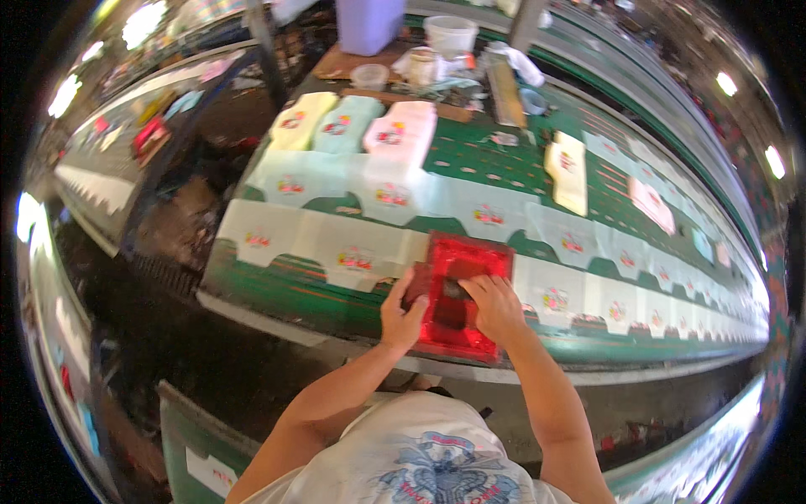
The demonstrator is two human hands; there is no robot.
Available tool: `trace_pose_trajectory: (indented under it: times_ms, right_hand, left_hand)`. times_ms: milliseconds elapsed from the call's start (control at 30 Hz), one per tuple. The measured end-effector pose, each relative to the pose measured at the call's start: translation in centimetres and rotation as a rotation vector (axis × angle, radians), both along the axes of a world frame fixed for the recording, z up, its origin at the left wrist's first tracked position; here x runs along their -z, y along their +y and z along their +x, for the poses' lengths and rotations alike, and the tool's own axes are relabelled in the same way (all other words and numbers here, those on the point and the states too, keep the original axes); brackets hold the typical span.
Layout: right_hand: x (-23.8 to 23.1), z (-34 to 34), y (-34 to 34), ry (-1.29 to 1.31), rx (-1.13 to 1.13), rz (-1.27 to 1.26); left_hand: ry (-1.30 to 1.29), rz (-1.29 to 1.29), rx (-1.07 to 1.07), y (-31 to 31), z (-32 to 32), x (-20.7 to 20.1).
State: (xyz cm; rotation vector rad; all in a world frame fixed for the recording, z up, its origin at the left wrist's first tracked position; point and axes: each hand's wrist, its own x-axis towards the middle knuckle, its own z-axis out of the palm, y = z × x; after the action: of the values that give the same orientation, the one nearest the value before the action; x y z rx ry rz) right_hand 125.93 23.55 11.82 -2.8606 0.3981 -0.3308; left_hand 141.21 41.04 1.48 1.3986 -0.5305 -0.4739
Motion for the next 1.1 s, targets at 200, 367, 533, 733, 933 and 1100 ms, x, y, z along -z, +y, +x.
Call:
trace_pose_trajectory:
  times_ms: [200,367,533,733,933,1100]
  right_hand:
    - [0.5,-4.5,6.2,-0.013,-0.084,-0.053]
    - [-0.6,-6.4,7.3,0.042,-0.122,0.014]
    - [-1.3,-7.9,7.1,0.078,-0.190,0.106]
    - [-1.1,-11.0,5.6,-0.227,-0.166,0.264]
    - [0.0,-14.9,3.9,-0.468,0.167,0.404]
    - [-0.9,-17.1,3.1,-0.469,0.315,0.450]
  left_hand:
    - [-0.053,0.032,-0.015,0.6,-0.2,-0.3]
    - [-0.033,-0.008,-0.029,0.0,0.3,0.1]
    - [-0.021,-0.060,-0.038,-0.2,0.2,0.1]
    - [-0.019,-0.042,-0.081,-0.4,0.6,2.1]
    - [0.021,-0.003,-0.091,-0.2,0.5,0.1]
    - [0.031,-0.088,-0.002,0.1,1.4,1.5]
